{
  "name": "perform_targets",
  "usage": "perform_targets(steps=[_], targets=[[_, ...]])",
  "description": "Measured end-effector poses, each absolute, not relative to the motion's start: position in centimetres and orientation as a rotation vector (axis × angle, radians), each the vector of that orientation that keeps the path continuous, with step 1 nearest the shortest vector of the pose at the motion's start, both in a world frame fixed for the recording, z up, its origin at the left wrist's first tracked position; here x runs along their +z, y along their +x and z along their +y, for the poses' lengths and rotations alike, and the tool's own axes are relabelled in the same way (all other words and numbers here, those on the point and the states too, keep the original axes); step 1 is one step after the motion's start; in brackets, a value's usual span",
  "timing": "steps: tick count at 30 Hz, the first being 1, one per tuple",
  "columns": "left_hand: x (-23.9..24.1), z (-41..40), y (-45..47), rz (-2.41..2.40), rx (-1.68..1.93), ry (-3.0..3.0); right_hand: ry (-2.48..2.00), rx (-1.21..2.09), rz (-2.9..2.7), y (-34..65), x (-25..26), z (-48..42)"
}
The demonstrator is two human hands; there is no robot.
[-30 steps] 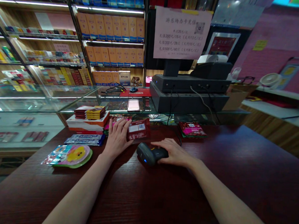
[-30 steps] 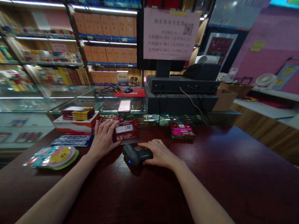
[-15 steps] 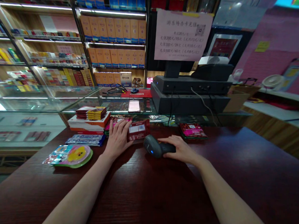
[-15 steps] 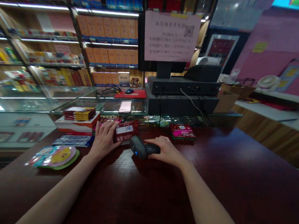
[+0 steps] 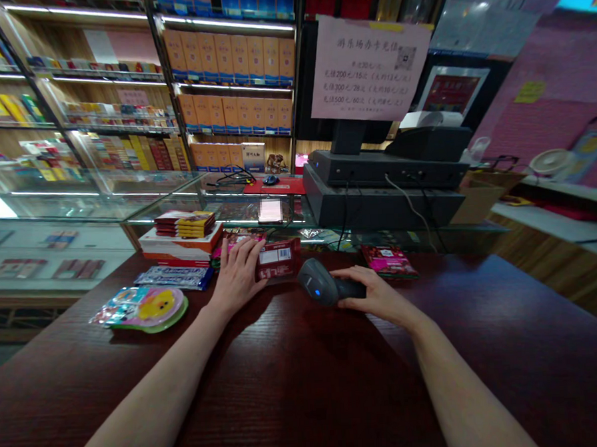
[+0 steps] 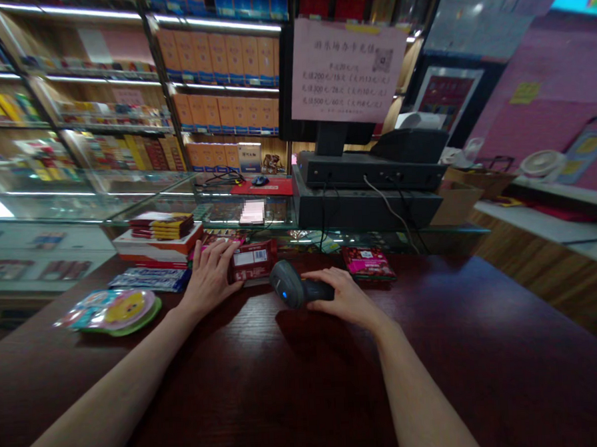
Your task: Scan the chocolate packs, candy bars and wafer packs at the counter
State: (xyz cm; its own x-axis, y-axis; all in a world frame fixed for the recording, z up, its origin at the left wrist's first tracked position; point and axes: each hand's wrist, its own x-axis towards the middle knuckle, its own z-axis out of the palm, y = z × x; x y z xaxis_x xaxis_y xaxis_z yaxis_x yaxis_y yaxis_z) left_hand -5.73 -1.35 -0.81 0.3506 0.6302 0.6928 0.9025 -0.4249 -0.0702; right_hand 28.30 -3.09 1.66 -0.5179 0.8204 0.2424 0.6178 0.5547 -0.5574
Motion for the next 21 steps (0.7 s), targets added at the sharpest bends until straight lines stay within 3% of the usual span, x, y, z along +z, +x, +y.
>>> perform_targets(steps=[21], targets=[[-0.97,-1.2,-5.88,-1.34,-0.819,-2.188,-1.162,0.59,-2.309,27.99,1.54,-3.17]])
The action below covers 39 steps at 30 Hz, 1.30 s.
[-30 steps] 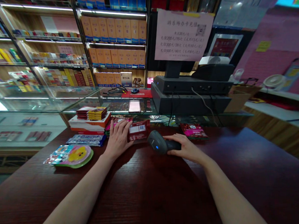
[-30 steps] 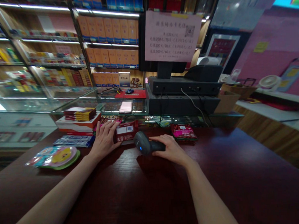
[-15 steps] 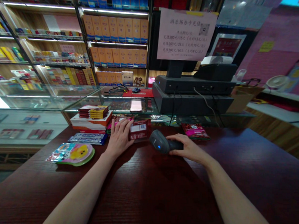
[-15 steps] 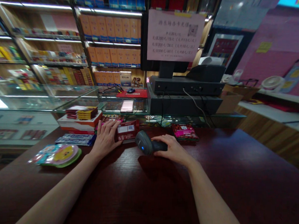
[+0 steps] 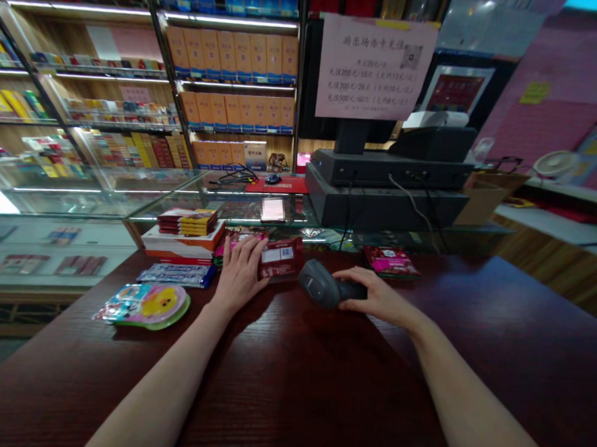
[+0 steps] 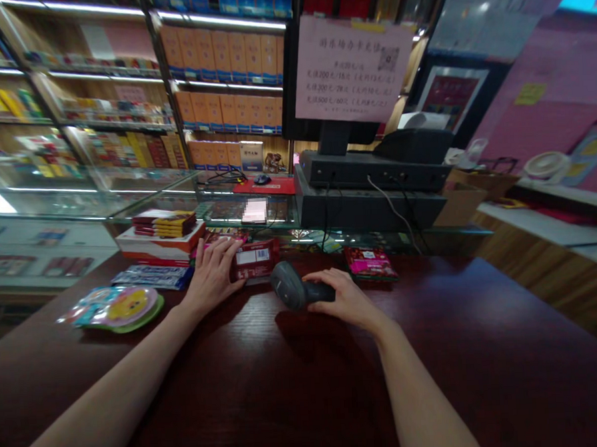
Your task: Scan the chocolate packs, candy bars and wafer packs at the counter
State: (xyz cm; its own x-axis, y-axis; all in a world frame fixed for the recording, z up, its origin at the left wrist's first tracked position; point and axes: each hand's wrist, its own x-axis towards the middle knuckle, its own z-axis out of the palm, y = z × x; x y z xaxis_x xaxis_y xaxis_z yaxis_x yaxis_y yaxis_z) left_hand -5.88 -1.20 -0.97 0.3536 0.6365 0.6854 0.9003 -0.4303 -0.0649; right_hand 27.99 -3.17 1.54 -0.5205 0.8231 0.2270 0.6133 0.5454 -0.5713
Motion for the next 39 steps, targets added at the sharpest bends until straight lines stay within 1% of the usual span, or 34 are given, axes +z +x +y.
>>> perform_targets(steps=[5,15,28,31,36,39], targets=[[-0.8,-1.3,-5.8,-1.339,-0.828,-2.19,-1.17,0.615,-2.336,27.6,1.5,-3.3],[-0.6,-1.6,-5.6,-1.33,-0.871,-2.197,-1.093,0.591,-2.501,25.4,-0.6,-3.3],[-0.4,-1.8,-5.2,-1.302,-0.873,-2.188,-1.085,0.535,-2.548,25.1,-0.3,-3.6],[-0.3,-1.9,-5.1,-1.282,-0.889,-2.187,-1.119,0.595,-2.411,25.3,-0.4,-3.2],[0.0,-1.9,-4.5,-1.219,-0.917,-2.181,-1.195,0.849,-1.954,24.2,-0.6,-2.3],[0.1,-1.9,-4.0,-1.198,-0.928,-2.197,-1.209,0.864,-1.82,23.2,-0.4,-1.7]])
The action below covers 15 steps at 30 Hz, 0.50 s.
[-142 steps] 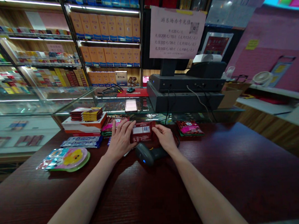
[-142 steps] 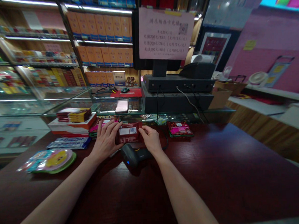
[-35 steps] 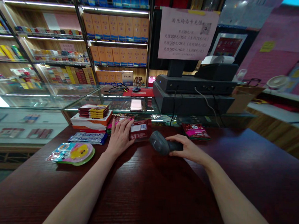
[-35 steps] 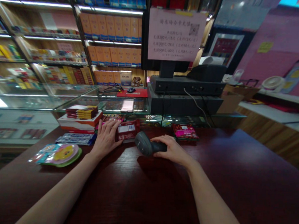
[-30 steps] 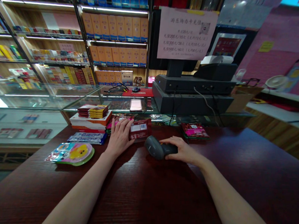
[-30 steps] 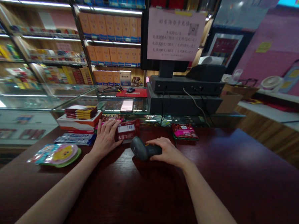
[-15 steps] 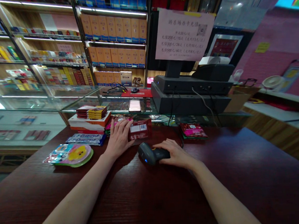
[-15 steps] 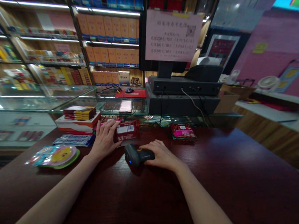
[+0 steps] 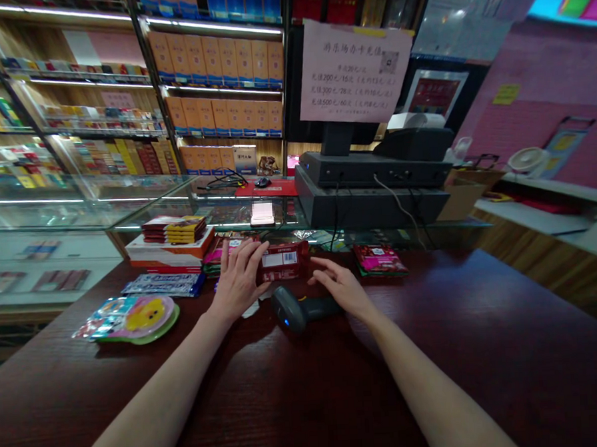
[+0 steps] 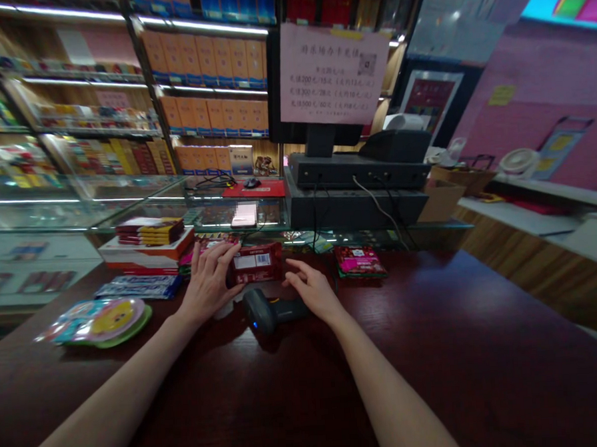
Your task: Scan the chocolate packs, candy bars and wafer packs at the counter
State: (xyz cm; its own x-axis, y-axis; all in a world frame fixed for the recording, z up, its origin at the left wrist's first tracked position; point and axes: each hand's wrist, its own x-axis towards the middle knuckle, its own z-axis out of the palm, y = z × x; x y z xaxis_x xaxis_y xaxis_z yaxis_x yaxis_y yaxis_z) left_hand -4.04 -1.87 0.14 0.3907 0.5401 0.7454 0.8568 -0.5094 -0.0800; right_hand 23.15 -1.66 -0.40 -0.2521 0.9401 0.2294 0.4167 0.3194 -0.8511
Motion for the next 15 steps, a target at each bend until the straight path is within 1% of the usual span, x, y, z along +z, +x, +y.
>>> perform_targets(steps=[15], targets=[[-0.1,-1.8,-3.0,-1.156,-0.885,-2.276,-1.131,1.025,-1.519,21.4,-1.2,-0.2]])
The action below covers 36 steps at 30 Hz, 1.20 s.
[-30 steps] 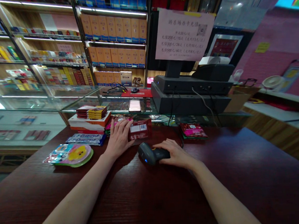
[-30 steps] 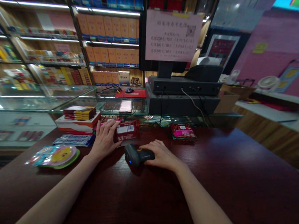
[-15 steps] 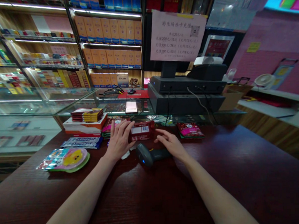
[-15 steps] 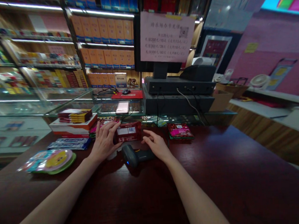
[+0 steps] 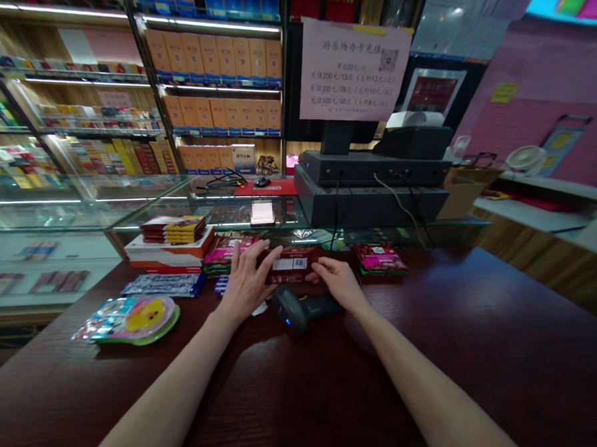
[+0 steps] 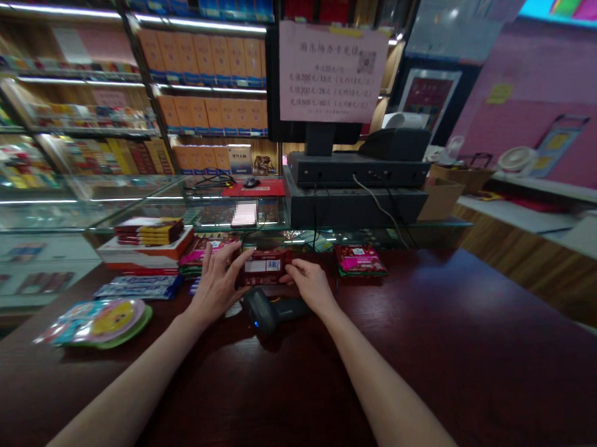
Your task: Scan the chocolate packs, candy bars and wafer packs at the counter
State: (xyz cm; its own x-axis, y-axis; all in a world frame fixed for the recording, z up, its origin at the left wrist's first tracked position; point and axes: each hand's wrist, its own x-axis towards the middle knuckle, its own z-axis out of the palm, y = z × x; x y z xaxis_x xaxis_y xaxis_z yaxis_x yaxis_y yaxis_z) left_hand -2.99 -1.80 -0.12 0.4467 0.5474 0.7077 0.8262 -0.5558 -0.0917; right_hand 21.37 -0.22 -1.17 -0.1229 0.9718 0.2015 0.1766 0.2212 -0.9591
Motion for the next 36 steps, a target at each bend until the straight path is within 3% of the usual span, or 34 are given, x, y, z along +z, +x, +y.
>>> perform_targets(steps=[17,28,36], targets=[[-0.2,-1.0,-3.3,-1.296,-0.836,-2.302,-1.157,0.896,-1.445,21.3,-0.6,-0.6],[-0.3,-1.5,-2.9,-1.171,-1.351,-2.707,-1.121,0.789,-1.375,21.9,-1.5,0.0],[-0.7,-1.0,-3.8,-1.234,-1.434,-2.53,-1.011,0.741,-1.406,21.7,-0.3,-0.8]])
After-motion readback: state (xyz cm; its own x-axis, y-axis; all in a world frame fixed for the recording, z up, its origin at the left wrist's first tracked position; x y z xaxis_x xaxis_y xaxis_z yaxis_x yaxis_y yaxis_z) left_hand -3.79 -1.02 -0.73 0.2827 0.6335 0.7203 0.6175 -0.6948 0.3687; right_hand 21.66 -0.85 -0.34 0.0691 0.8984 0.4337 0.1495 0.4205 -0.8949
